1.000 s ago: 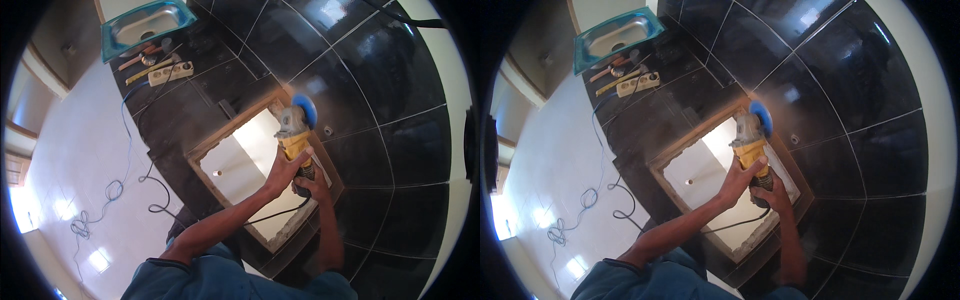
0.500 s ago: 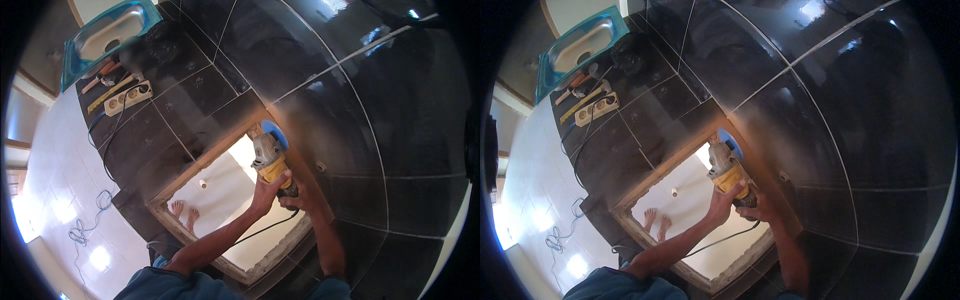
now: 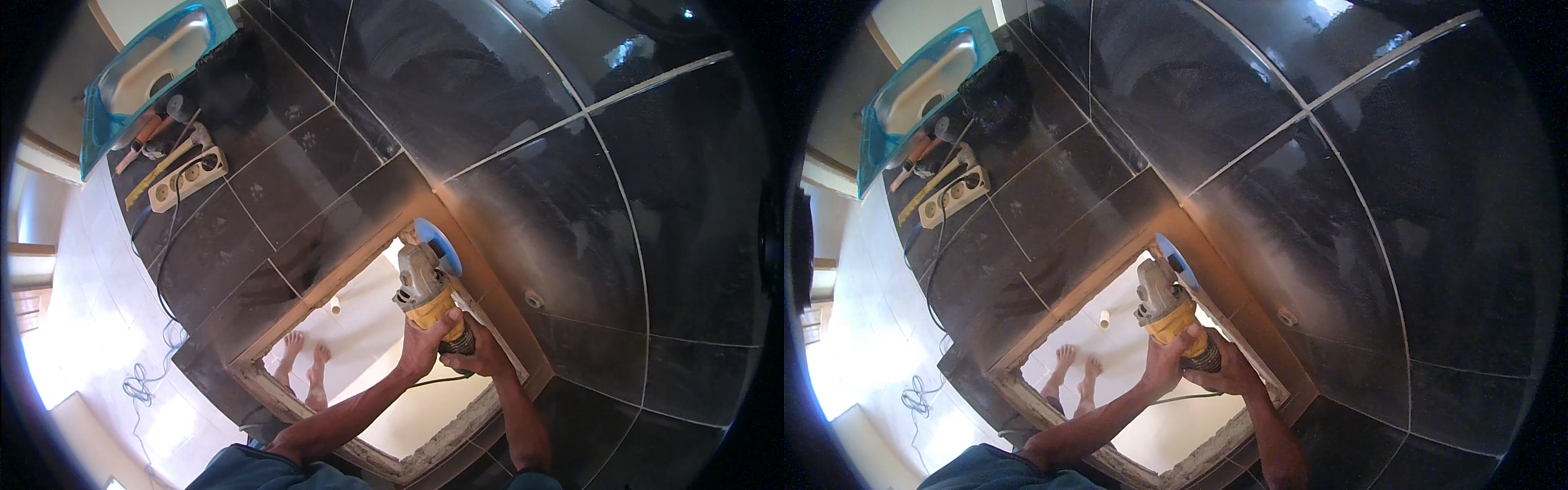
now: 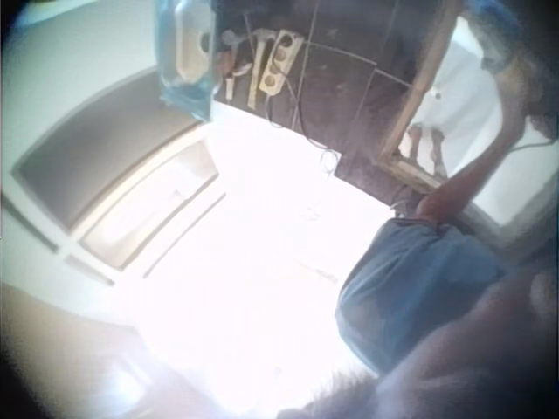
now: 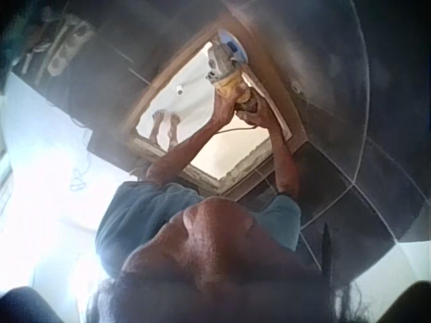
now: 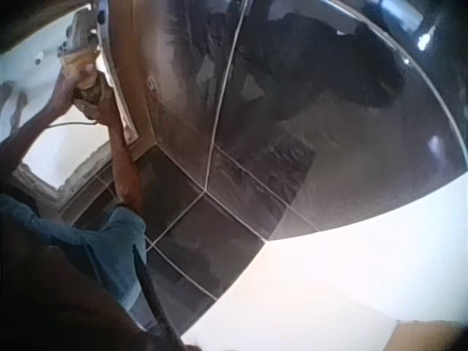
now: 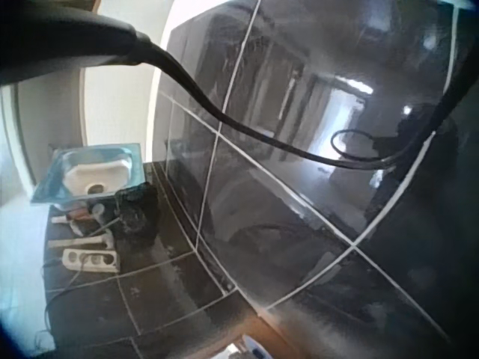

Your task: The person uses a yellow angle grinder to grind the edges of a rectangular cutout in a wall covered with black tiles. The person holds the tool with both hands and moves it along the perimeter of the opening to smooth the surface.

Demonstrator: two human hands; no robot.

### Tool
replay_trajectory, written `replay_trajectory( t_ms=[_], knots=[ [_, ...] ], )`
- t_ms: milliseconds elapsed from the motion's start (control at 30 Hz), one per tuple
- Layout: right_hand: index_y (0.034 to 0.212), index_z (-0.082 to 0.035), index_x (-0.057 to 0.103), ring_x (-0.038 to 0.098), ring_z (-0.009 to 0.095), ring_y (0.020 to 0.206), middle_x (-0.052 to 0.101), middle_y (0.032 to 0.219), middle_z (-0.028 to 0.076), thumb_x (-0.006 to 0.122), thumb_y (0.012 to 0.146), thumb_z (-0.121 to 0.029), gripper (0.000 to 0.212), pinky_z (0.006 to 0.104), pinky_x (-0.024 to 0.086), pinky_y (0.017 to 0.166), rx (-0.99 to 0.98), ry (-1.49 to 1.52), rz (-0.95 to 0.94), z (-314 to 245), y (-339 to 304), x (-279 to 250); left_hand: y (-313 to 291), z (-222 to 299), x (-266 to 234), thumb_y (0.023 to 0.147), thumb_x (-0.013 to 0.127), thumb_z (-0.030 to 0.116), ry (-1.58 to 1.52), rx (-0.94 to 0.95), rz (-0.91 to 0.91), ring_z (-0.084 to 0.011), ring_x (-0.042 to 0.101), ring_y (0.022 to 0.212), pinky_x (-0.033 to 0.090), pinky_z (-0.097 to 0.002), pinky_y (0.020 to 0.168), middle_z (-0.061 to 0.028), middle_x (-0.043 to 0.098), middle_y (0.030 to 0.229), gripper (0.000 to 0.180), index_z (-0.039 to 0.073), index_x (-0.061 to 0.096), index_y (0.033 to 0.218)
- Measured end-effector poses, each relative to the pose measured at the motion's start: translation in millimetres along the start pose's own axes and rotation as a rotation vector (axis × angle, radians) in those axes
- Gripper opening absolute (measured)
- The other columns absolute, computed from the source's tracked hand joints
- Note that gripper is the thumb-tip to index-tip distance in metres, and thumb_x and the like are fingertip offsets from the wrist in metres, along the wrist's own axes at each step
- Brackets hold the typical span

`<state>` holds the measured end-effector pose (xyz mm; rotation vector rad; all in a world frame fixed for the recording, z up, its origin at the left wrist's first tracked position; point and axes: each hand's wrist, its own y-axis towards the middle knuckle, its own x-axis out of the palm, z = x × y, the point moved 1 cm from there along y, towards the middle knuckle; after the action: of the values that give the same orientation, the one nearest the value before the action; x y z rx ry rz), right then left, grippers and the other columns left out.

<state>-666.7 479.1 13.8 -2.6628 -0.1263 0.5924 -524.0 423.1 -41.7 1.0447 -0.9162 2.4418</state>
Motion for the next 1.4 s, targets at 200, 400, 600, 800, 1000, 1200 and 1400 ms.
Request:
replay_trajectory(
  t_ms=[200,400,600,800,1000,1200,1400],
  knots=[
    [0.140,-0.001,0.051,0.065,0.025,0.113,0.065,0.122,0.014,0.088,0.076,-0.029,0.079,0.0414,0.051,0.100,0.107,0.122,-0.051,6.6,-0.6,1.0,3.7,3.3,-5.4,0.091,0.074,0.040,0.062,-0.045,-0.064,-0.0214,0.059,0.118,0.049,-0.0383,0.100,-0.0105,0.059,0.130,0.070,0.001,0.049,0.144],
    [0.139,-0.001,0.052,0.065,0.025,0.113,0.066,0.121,0.013,0.086,0.079,-0.026,0.074,0.0416,0.051,0.101,0.125,0.204,-0.054,7.6,3.1,5.8,6.5,10.3,-7.3,0.092,0.075,0.039,0.091,-0.071,-0.048,-0.0195,0.061,0.113,0.051,-0.0367,0.097,-0.0092,0.063,0.123,0.065,0.001,0.052,0.139],
    [0.142,-0.001,0.050,0.064,0.026,0.116,0.065,0.125,0.014,0.086,0.078,-0.027,0.078,0.0426,0.050,0.102,0.169,0.246,-0.053,4.6,5.9,4.7,10.3,15.6,-2.9,0.094,0.077,0.039,0.055,-0.042,-0.028,-0.0182,0.065,0.109,0.054,-0.0360,0.094,-0.0092,0.066,0.119,0.060,0.000,0.054,0.135],
    [0.144,-0.001,0.049,0.064,0.029,0.117,0.064,0.127,0.016,0.088,0.075,-0.036,0.087,0.0438,0.051,0.102,0.182,0.142,-0.024,20.7,4.1,6.2,10.7,20.6,-6.9,0.096,0.076,0.036,0.074,-0.050,-0.044,-0.0187,0.064,0.114,0.054,-0.0365,0.096,-0.0101,0.065,0.123,0.060,0.001,0.051,0.137],
    [0.144,-0.001,0.049,0.064,0.027,0.116,0.064,0.127,0.015,0.090,0.074,-0.034,0.088,0.0432,0.051,0.101,0.192,0.180,-0.008,10.3,9.2,7.8,13.6,25.2,-6.7,0.095,0.076,0.037,0.074,-0.057,-0.019,-0.0188,0.064,0.111,0.054,-0.0362,0.096,-0.0101,0.065,0.122,0.060,0.001,0.052,0.136],
    [0.145,-0.001,0.049,0.064,0.026,0.116,0.065,0.126,0.015,0.091,0.073,-0.031,0.089,0.0423,0.051,0.101,0.280,0.259,-0.016,19.2,3.8,8.7,13.0,26.5,-6.5,0.098,0.072,0.033,0.074,-0.091,-0.055,-0.0177,0.061,0.115,0.050,-0.0362,0.099,-0.0077,0.064,0.124,0.053,0.002,0.053,0.137],
    [0.146,-0.002,0.049,0.064,0.029,0.117,0.064,0.126,0.017,0.089,0.074,-0.035,0.089,0.0441,0.050,0.102,0.249,0.176,-0.025,24.1,6.3,7.6,13.9,25.8,-7.5,0.100,0.070,0.034,0.035,-0.062,-0.059,-0.0177,0.061,0.117,0.049,-0.0363,0.101,-0.0078,0.064,0.125,0.053,0.002,0.052,0.138]
  ],
)
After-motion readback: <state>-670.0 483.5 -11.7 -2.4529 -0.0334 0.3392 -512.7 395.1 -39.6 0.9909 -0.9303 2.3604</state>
